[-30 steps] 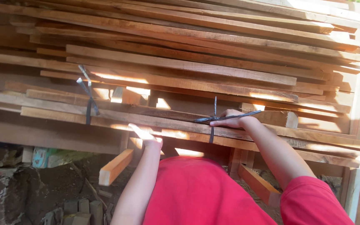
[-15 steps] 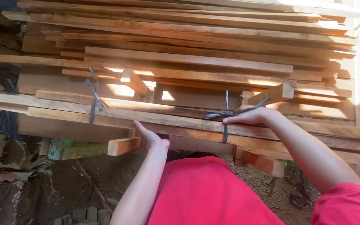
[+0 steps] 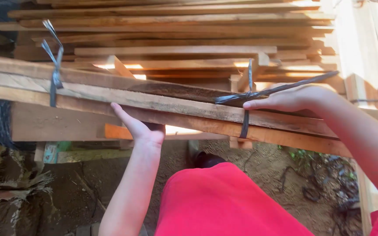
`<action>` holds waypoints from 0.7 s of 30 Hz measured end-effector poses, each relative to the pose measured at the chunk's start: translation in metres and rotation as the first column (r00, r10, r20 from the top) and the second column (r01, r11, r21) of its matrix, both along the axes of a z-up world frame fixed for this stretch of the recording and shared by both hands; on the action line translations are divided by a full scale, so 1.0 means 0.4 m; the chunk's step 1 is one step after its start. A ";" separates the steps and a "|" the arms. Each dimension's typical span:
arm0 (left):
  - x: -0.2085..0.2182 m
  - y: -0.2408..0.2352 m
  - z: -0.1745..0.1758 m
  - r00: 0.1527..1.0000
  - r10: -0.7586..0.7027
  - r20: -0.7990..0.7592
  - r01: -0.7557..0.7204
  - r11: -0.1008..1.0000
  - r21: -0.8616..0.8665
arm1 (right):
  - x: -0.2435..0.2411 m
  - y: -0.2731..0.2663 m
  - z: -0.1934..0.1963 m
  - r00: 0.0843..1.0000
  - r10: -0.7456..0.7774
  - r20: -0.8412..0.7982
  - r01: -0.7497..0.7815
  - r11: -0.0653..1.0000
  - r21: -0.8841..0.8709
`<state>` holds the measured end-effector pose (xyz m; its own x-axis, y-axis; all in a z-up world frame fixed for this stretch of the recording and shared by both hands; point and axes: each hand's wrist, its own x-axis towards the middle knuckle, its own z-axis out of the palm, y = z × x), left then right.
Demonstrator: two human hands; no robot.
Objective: The person removes a bundle of wooden planks from a stack and places them on a wooden rack. They then proceed to pick up individual planks from the main pile and arrange them neatly on the rack, stacking them one by one.
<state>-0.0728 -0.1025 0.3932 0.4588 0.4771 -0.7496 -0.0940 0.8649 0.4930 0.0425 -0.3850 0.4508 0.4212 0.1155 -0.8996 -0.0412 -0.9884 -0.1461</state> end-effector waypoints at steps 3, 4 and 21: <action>-0.059 -0.065 0.040 0.982 -0.188 -0.014 0.188 0.981 0.051 | -0.112 -0.093 0.022 0.998 0.056 0.024 -0.055 0.997 -0.050; -0.069 -0.092 0.048 0.981 -0.195 0.000 0.195 0.980 0.051 | -0.139 -0.129 0.027 0.998 0.049 0.037 -0.047 0.998 -0.053; 0.032 -0.774 0.001 0.747 -0.661 -0.067 0.661 0.750 -0.027 | -0.428 -0.920 -0.167 0.787 -0.613 -0.061 0.616 0.782 0.093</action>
<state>-0.0599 -0.4122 0.3936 0.6072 0.0720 -0.7913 0.5351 0.6991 0.4742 -0.1287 -0.7530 0.3841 0.4109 -0.0684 -0.9091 -0.6402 -0.7316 -0.2343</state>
